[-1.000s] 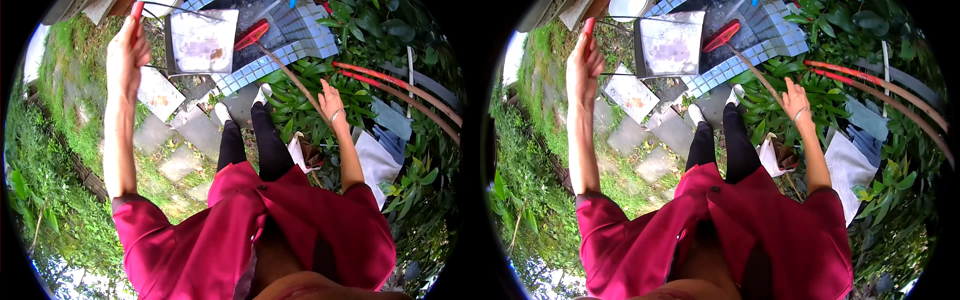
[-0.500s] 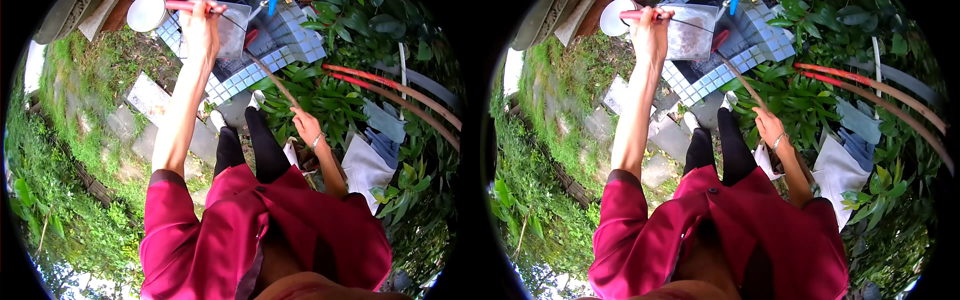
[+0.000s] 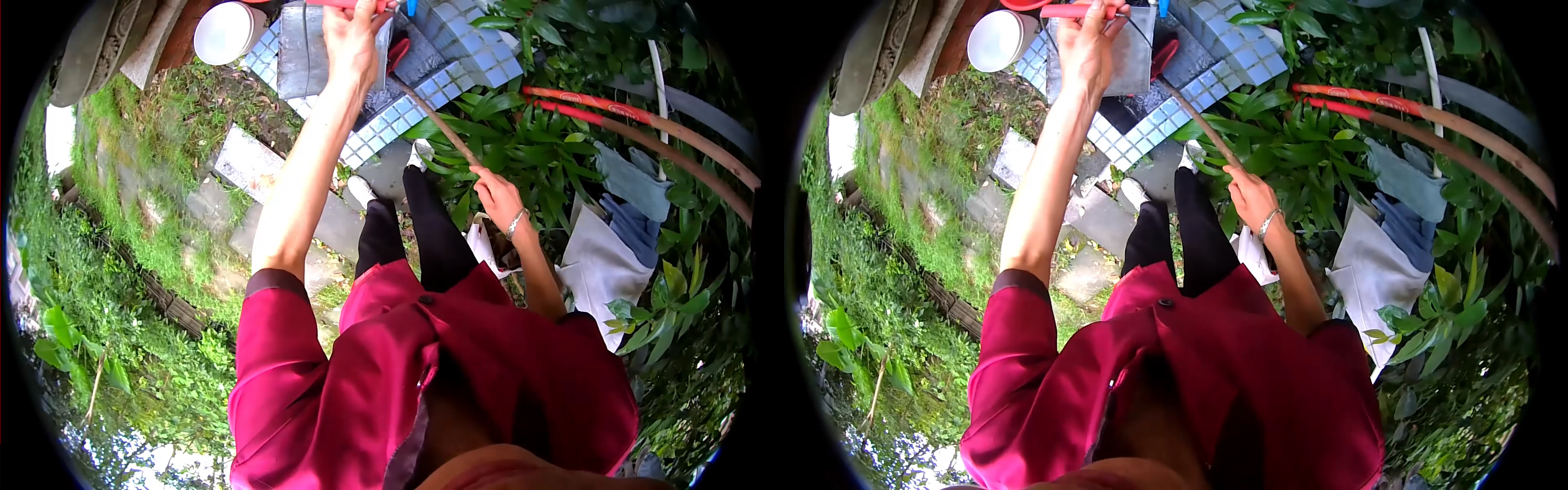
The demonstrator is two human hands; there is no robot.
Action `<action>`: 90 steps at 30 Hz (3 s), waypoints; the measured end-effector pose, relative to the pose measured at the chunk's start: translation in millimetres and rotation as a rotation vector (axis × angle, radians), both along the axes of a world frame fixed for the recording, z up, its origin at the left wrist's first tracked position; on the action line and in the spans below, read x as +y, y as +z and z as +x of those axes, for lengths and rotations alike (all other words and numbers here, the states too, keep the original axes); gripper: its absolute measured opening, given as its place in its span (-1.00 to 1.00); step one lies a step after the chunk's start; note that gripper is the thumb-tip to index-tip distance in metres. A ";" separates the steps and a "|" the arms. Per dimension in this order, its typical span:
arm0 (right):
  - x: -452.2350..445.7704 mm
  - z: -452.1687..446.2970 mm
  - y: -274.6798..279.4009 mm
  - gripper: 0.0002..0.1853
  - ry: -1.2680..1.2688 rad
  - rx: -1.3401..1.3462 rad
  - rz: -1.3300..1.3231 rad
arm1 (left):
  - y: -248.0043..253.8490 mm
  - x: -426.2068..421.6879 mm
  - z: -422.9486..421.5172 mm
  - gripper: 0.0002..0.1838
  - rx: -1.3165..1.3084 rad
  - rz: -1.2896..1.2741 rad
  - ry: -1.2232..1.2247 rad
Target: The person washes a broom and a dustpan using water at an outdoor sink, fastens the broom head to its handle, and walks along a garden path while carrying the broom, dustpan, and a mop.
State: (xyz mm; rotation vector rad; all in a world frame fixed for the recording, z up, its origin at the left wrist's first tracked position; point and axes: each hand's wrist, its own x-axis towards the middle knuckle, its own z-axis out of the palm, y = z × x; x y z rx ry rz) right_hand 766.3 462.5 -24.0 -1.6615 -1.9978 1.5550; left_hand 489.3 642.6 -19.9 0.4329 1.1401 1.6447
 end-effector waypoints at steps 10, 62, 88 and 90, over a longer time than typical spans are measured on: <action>-6.7 5.3 -8.5 -0.66 0.000 0.070 0.125 | 44.4 -34.6 -36.1 -0.81 -0.092 -0.072 -0.074; 48.3 -116.9 -15.8 -0.71 0.163 0.195 0.300 | 106.9 -116.2 -362.5 -0.45 1.739 -0.543 -0.640; 288.6 -212.0 -186.3 -0.66 -0.453 0.104 0.573 | -243.8 58.5 -42.2 -0.69 1.115 -0.376 -0.209; 287.9 -211.6 -181.3 -0.64 -0.467 0.115 0.466 | -259.8 69.7 -33.5 -0.68 1.146 -0.407 -0.188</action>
